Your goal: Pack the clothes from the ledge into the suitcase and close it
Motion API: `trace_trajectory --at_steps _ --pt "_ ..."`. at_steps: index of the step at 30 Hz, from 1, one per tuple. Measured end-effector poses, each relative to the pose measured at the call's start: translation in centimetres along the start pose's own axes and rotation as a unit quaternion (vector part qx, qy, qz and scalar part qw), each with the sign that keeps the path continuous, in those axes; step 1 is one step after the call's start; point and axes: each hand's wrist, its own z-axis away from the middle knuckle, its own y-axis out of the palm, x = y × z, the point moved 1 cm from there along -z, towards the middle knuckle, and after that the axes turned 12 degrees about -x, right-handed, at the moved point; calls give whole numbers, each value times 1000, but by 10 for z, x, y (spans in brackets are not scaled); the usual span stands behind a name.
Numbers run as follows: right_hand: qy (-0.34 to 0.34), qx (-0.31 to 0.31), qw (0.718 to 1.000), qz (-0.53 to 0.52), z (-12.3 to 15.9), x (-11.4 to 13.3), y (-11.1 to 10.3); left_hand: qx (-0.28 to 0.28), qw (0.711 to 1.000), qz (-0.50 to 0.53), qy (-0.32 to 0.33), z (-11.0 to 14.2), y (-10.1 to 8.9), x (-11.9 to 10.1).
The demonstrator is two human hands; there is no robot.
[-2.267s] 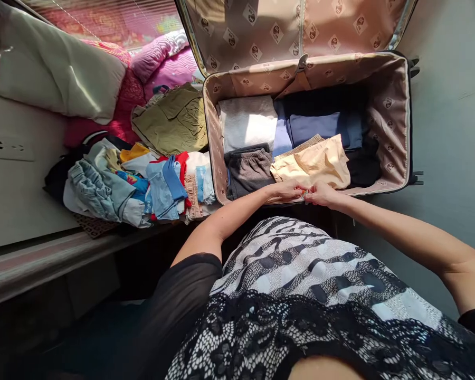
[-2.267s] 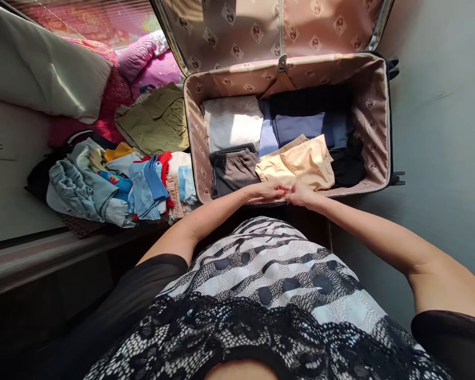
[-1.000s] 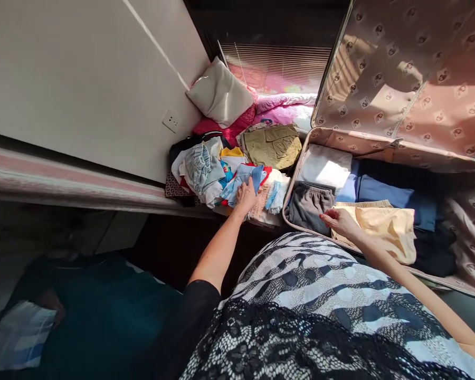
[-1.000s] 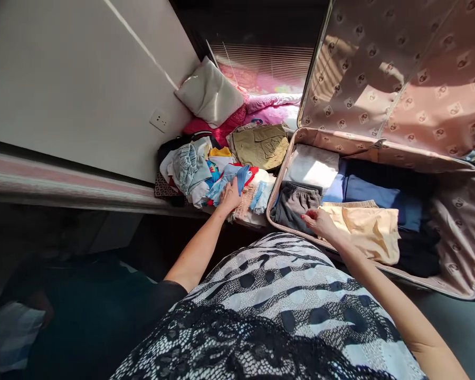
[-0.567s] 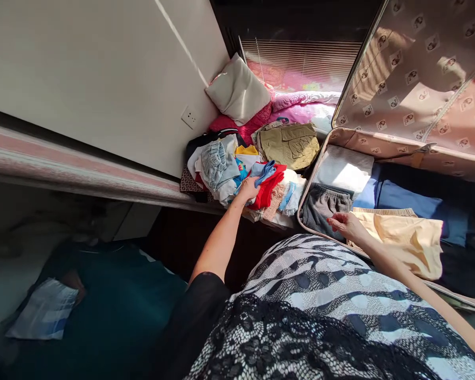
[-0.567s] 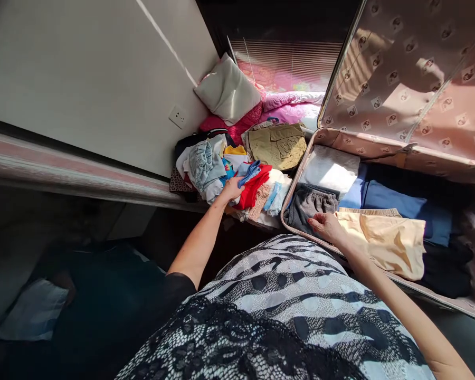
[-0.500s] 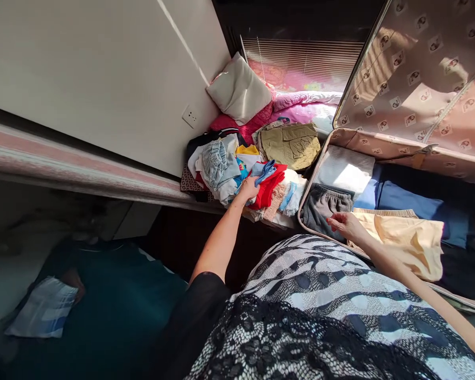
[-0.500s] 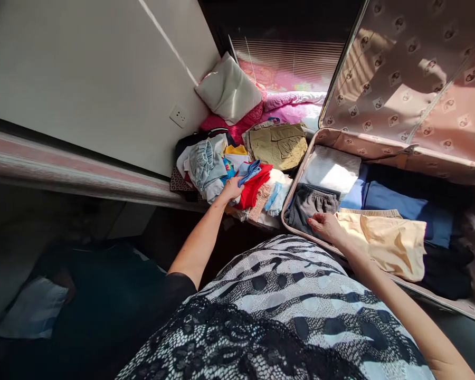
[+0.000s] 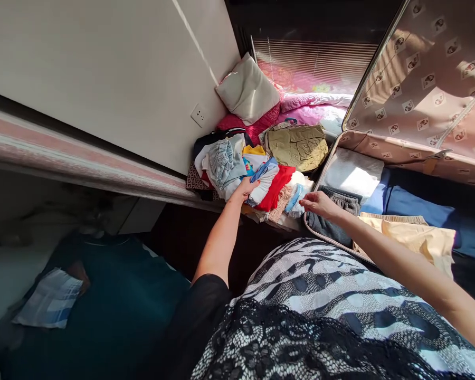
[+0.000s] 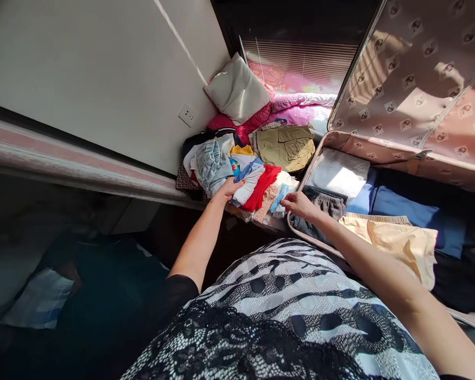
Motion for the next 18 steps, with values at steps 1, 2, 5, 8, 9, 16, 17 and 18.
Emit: trace_trajectory --at_steps 1,2,5,8,9,16,17,18 --pt "8 -3 1000 -26 -6 6 8 -1 1000 24 -19 1 -5 -3" --pt "18 -5 998 -54 -12 13 17 -4 999 44 -30 1 -11 -6" --pt "40 -11 986 -162 -25 27 39 -21 994 107 4 5 -34 -19" --pt "36 -14 956 -291 -33 36 44 10 974 204 94 14 -42 -33" --pt "37 -2 943 -330 -33 38 40 36 966 228 115 21 -36 -38" --pt "-23 -39 901 -432 5 13 -66 188 955 228 37 90 97 -42" --pt "-21 -68 908 -412 11 -2 -82 218 952 215 16 101 115 -35" --pt "-5 -90 918 -386 17 -19 -94 251 949 190 -4 111 129 -24"
